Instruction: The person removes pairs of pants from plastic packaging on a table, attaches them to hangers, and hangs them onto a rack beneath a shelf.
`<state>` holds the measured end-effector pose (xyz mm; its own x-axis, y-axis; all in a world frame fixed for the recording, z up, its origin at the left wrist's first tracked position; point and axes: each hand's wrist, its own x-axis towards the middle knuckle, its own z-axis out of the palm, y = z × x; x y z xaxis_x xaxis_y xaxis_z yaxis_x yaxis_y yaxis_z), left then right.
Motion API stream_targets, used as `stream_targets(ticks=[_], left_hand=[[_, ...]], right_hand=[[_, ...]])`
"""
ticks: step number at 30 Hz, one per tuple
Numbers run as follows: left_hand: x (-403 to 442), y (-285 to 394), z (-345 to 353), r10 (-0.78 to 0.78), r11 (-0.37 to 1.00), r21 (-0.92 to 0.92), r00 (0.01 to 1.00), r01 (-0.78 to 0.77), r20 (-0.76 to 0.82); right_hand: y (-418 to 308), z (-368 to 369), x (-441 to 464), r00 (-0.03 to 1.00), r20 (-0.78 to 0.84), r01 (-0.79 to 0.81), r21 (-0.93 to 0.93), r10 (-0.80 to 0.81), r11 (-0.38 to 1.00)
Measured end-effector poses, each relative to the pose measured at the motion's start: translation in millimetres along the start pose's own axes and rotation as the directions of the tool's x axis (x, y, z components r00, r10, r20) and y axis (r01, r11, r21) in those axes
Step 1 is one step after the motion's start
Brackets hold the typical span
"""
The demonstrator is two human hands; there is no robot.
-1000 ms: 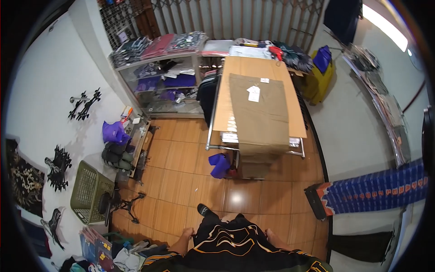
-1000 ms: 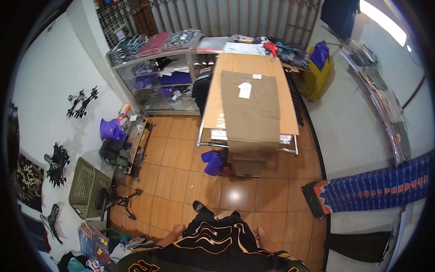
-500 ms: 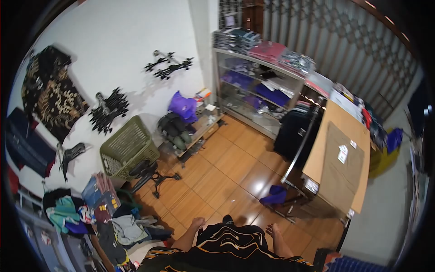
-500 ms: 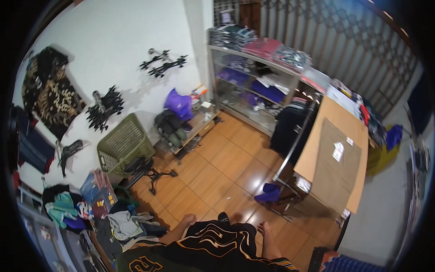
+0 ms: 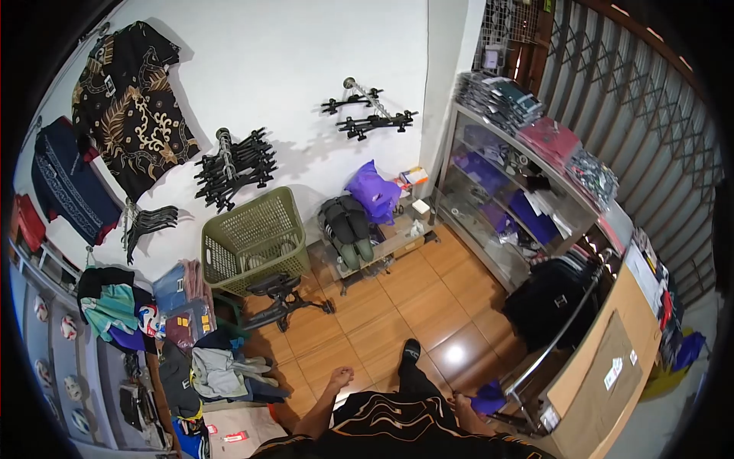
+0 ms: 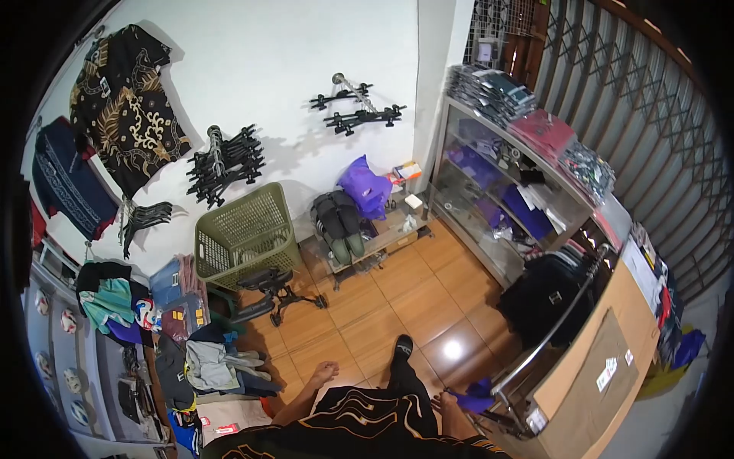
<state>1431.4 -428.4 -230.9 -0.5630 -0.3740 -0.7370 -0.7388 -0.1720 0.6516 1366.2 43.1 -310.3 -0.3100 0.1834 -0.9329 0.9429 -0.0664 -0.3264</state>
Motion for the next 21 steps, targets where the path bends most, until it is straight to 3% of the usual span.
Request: stream_targets(ticks=[4, 5, 6, 7, 9, 10, 13, 16, 19, 21], left_hand=[[20.0, 27.0, -3.2, -0.062, 0.995, -0.086, 0.996, 0.056, -0.071], [22.9, 38.9, -1.6, -0.07, 0.991, -0.123, 0.995, 0.06, -0.077], [30.1, 49.0, -1.0, -0.077, 0.985, -0.158, 0.994, 0.063, -0.082], [44.0, 45.1, -1.4, 0.079, 0.967, -0.239, 0.996, -0.087, -0.042], [69.9, 74.1, 11.3, 0.078, 0.955, -0.282, 0.995, -0.092, -0.062], [81.8, 86.2, 14.0, 0.073, 0.949, -0.3, 0.995, -0.091, -0.073], [142.8, 117.0, 17.7, 0.191, 0.894, -0.425, 0.979, -0.142, 0.075], [141.1, 203.2, 45.1, 0.27, 0.926, -0.199, 0.931, -0.321, -0.246], [181.1, 264.5, 47.0, 0.512, 0.845, -0.035, 0.826, -0.534, -0.237], [201.3, 315.1, 46.2, 0.475, 0.829, -0.225, 0.858, -0.511, -0.197]], right_hand=[[-90.4, 26.3, -38.3, 0.988, -0.146, 0.02, -0.139, -0.041, 0.99], [-102.1, 18.2, -3.0, 1.0, 0.0, 0.0, 0.049, 0.0, 0.999], [-130.7, 26.6, -12.6, 0.996, 0.013, 0.085, 0.024, -0.085, 0.996], [-159.8, 35.8, -26.4, 0.985, 0.027, 0.168, 0.0, -0.168, 0.986], [-200.3, 50.5, 37.7, 0.994, 0.048, 0.101, -0.01, -0.101, 0.995], [-226.4, 55.4, 41.3, 0.983, 0.107, 0.145, 0.032, -0.147, 0.989], [-317.6, 95.2, 34.6, 0.967, 0.151, 0.204, 0.01, -0.203, 0.979], [-402.0, 146.2, 26.6, 0.919, 0.18, 0.369, -0.079, -0.351, 0.926], [-475.5, 194.8, -10.9, 0.842, 0.309, 0.492, -0.106, -0.441, 0.864], [-517.8, 232.0, -24.7, 0.817, 0.294, 0.543, -0.107, -0.495, 0.833]])
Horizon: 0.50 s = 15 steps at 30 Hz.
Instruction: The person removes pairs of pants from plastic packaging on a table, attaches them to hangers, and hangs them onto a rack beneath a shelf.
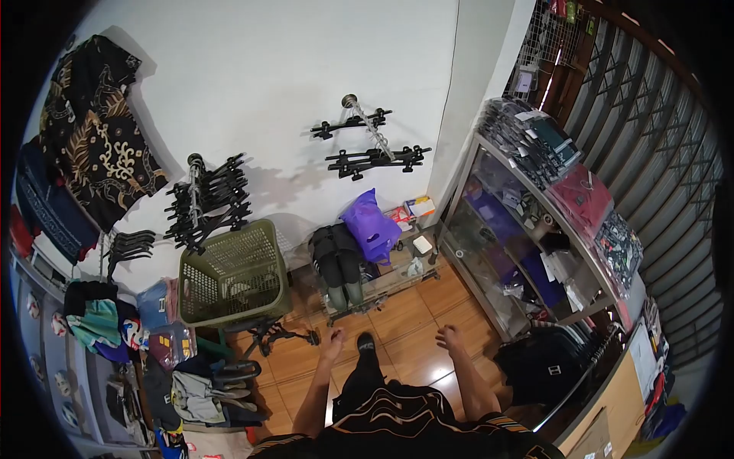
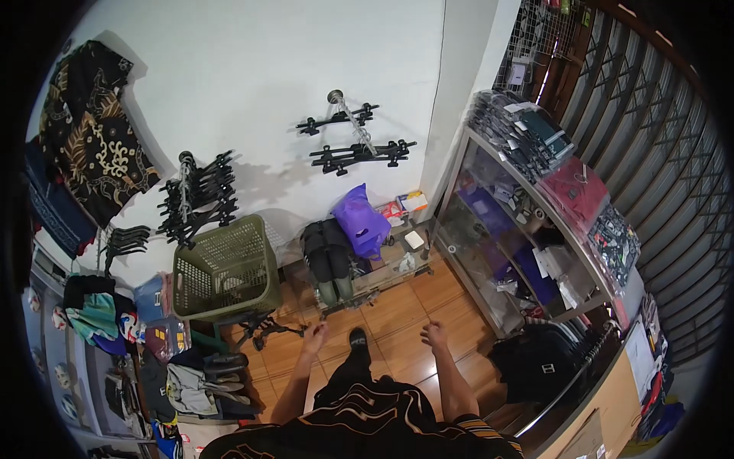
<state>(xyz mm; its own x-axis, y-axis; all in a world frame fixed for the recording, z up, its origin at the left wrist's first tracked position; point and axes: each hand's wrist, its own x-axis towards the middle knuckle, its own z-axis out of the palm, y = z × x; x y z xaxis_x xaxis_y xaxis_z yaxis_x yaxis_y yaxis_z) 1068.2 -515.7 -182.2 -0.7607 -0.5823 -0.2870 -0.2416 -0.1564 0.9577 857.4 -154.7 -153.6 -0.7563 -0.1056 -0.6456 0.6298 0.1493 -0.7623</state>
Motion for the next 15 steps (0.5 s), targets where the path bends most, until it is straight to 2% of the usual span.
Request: stream_targets(ticks=[1, 5, 9, 15], left_hand=[[21.0, 20.6, 7.9, -0.024, 0.995, -0.092, 1.0, 0.026, 0.019], [82.7, 154.9, 41.3, 0.032, 0.996, -0.088, 0.999, -0.03, 0.019], [169.8, 235.1, 57.7, 0.146, 0.981, -0.132, 0.989, -0.141, 0.028], [284.5, 329.3, 67.4, 0.253, 0.921, -0.284, 0.964, -0.265, -0.081]], right_hand=[[-23.9, 12.4, 10.4, 1.0, 0.003, 0.013, 0.004, -0.013, 1.0], [-117.4, 57.4, 51.9, 0.994, 0.013, 0.107, 0.013, -0.107, 0.994], [-209.1, 94.4, 93.8, 0.976, 0.014, 0.216, 0.003, -0.216, 0.976], [-341.3, 154.0, 148.1, 0.94, -0.064, 0.339, 0.086, -0.334, 0.937]])
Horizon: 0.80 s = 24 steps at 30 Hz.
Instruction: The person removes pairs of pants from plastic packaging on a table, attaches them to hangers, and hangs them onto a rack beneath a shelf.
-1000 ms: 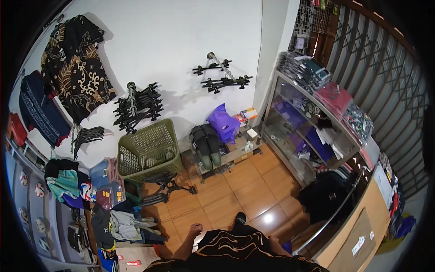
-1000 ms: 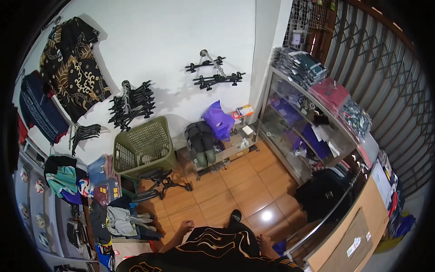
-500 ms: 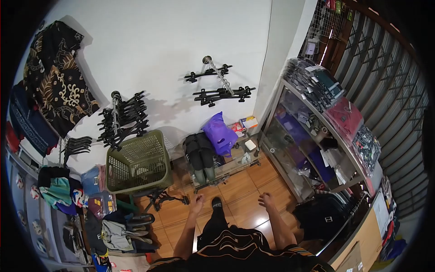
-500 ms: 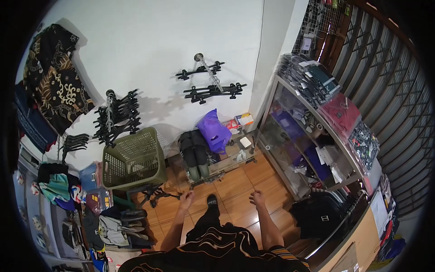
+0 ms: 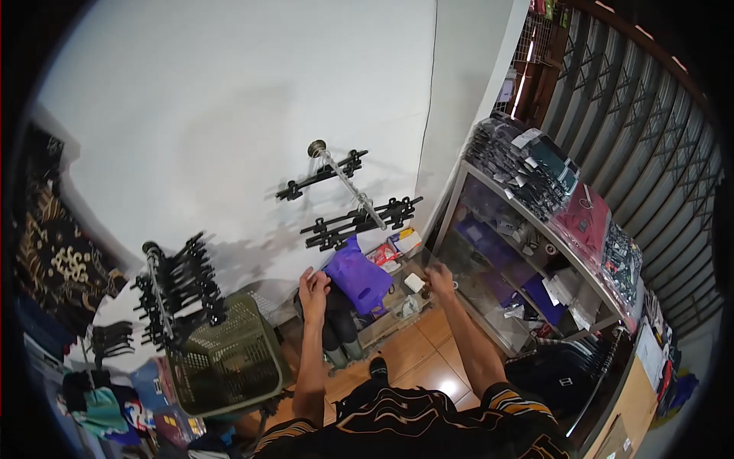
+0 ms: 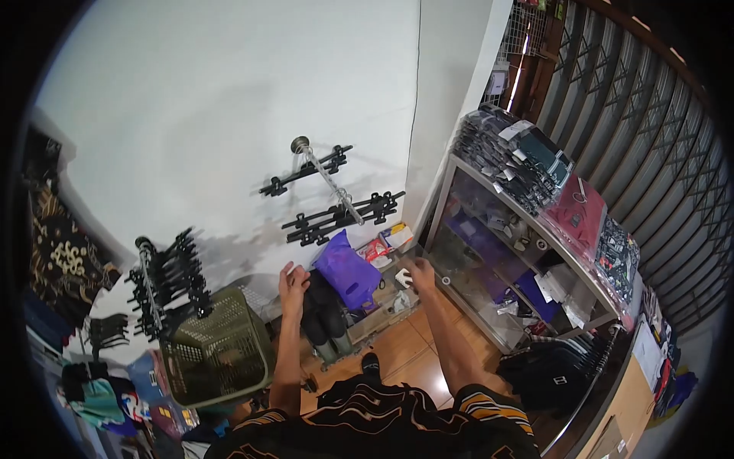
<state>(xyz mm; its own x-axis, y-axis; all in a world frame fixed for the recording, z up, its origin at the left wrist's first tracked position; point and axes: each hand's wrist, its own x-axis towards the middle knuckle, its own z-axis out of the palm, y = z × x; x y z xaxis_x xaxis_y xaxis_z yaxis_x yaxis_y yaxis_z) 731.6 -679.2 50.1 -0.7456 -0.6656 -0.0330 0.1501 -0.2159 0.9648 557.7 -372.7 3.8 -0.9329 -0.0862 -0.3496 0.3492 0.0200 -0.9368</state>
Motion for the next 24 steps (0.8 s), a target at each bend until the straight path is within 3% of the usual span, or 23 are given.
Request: stream_targets(ticks=[3, 12, 17, 24], left_hand=[[46.8, 10.2, 12.8, 0.006, 0.999, -0.036, 0.999, -0.008, -0.05], [95.8, 0.4, 25.6, -0.06, 0.965, -0.256, 0.998, 0.056, -0.008], [100.1, 0.1, 27.3, -0.005, 0.96, -0.279, 1.0, 0.009, 0.013], [95.2, 9.3, 36.7, 0.027, 0.963, -0.268, 1.0, -0.023, 0.014]], right_hand=[[-23.0, 29.0, 43.9, 0.998, -0.005, 0.069, 0.109, -0.069, 0.992], [-85.4, 80.9, 84.8, 1.0, 0.01, 0.005, 0.365, -0.009, 0.931], [-78.6, 87.7, 102.2, 0.999, -0.044, 0.048, 0.414, -0.033, 0.909], [-77.2, 81.9, 98.9, 0.988, -0.143, 0.103, 0.286, -0.064, 0.953]])
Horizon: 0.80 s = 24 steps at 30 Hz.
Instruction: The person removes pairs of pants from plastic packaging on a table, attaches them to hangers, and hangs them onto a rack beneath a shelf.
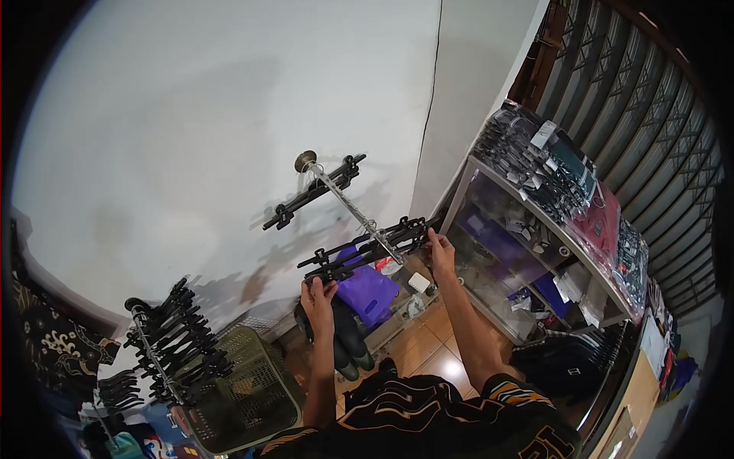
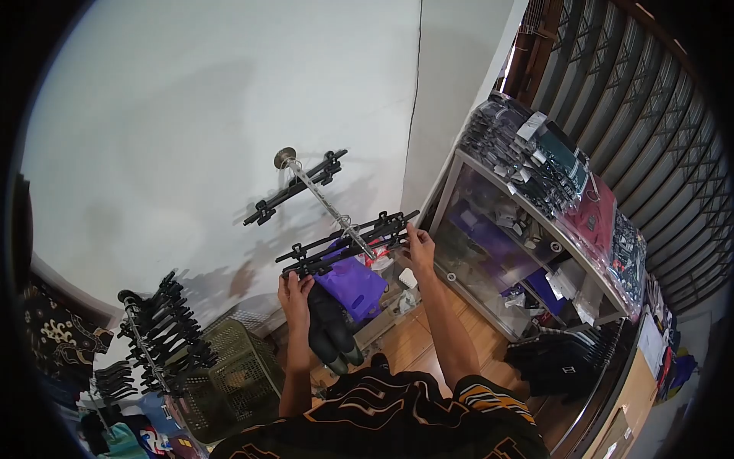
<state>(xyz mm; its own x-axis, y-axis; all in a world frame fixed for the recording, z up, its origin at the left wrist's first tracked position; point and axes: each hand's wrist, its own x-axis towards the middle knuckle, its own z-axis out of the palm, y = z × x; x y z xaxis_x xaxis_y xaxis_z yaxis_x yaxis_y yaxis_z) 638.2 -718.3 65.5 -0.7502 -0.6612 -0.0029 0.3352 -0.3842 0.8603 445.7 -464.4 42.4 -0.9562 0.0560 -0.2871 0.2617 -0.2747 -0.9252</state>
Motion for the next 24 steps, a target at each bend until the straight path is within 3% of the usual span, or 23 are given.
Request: stream_targets(ticks=[8, 12, 18, 22, 24], left_hand=[[-20.5, 15.6, 27.1, 0.037, 0.99, 0.132, 0.997, -0.046, 0.07], [-44.9, 6.4, 33.7, -0.01, 0.983, 0.182, 0.996, -0.006, 0.085], [-95.7, -14.1, 36.4, -0.216, 0.897, 0.427, 0.957, 0.117, 0.192], [-141.0, -39.3, 49.2, -0.221, 0.811, 0.582, 0.888, -0.063, 0.404], [-170.2, -62.8, 59.5, -0.27, 0.824, 0.563, 0.834, -0.058, 0.481]], right_hand=[[3.2, -16.8, -14.1, 0.994, -0.094, 0.063, 0.077, -0.055, 0.995], [27.8, -61.6, -31.3, 0.986, -0.155, 0.069, 0.029, -0.064, 0.997], [50.8, -157.7, -130.8, 0.932, -0.358, -0.089, -0.076, 0.056, 0.993], [87.4, -244.3, -220.0, 0.878, -0.462, -0.113, 0.051, 0.124, 0.992], [100.8, -285.3, -274.6, 0.821, -0.551, -0.127, 0.085, 0.153, 0.988]])
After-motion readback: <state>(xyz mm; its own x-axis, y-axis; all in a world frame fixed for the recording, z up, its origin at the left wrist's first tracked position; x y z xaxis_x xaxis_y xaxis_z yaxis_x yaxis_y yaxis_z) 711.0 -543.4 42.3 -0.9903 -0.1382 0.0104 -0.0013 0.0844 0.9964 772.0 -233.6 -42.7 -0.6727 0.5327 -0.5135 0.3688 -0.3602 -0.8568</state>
